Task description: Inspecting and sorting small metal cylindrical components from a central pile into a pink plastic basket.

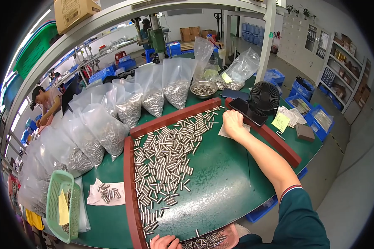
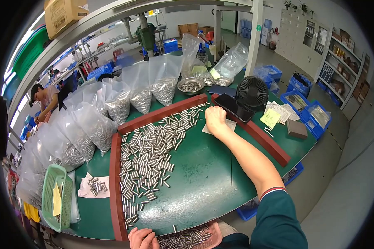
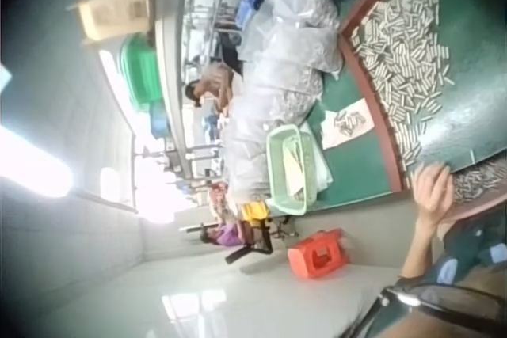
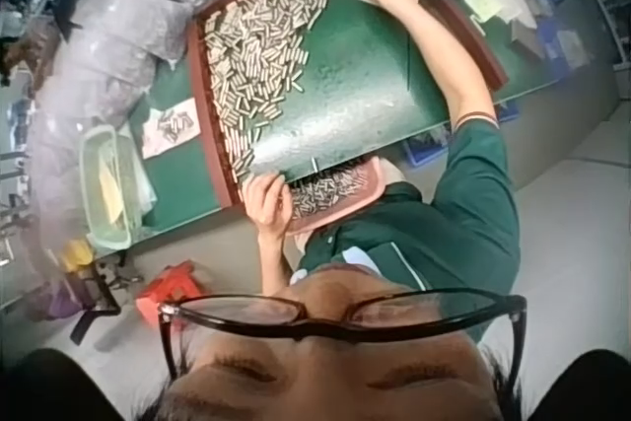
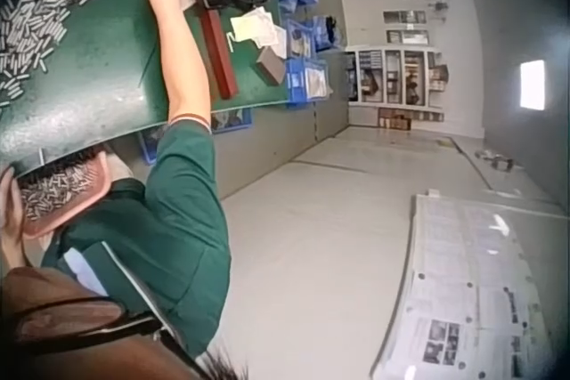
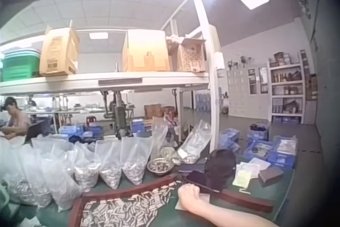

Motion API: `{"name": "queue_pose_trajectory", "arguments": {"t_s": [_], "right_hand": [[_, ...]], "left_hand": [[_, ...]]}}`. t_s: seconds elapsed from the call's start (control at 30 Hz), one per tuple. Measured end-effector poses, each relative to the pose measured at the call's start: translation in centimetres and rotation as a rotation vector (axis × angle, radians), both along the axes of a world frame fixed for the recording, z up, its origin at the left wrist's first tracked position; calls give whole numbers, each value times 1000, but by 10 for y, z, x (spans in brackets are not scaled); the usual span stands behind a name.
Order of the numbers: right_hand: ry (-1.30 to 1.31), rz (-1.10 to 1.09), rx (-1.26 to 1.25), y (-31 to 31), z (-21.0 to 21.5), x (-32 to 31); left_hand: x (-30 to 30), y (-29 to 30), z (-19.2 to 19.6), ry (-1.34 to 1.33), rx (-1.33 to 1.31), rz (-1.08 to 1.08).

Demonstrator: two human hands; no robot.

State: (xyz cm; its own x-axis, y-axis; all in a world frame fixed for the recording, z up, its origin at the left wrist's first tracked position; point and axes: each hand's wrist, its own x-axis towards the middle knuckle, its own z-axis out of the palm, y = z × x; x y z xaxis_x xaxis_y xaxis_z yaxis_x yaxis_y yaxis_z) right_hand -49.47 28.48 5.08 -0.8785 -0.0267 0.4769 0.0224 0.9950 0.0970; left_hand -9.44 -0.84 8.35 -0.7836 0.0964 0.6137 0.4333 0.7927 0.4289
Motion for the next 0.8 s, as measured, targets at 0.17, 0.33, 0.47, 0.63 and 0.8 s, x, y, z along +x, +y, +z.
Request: {"name": "queue_pose_trajectory", "arguments": {"t_s": [0.17,0.33,0.47,0.63,0.8], "right_hand": [[0,-37,109,-1,-5,-13],[-96,219,210,-26,25,54],[-69,60,211,-9,22,46],[-142,-58,234,4,10,32],[-224,-10,215,8,21,26]], "left_hand": [[-5,4,2,-16,21,-23],[2,-2,4,-26,26,-5],[0,-3,7,-21,23,-16],[-8,1,7,-6,32,-39],[-6,5,7,-17,48,-47]]}}
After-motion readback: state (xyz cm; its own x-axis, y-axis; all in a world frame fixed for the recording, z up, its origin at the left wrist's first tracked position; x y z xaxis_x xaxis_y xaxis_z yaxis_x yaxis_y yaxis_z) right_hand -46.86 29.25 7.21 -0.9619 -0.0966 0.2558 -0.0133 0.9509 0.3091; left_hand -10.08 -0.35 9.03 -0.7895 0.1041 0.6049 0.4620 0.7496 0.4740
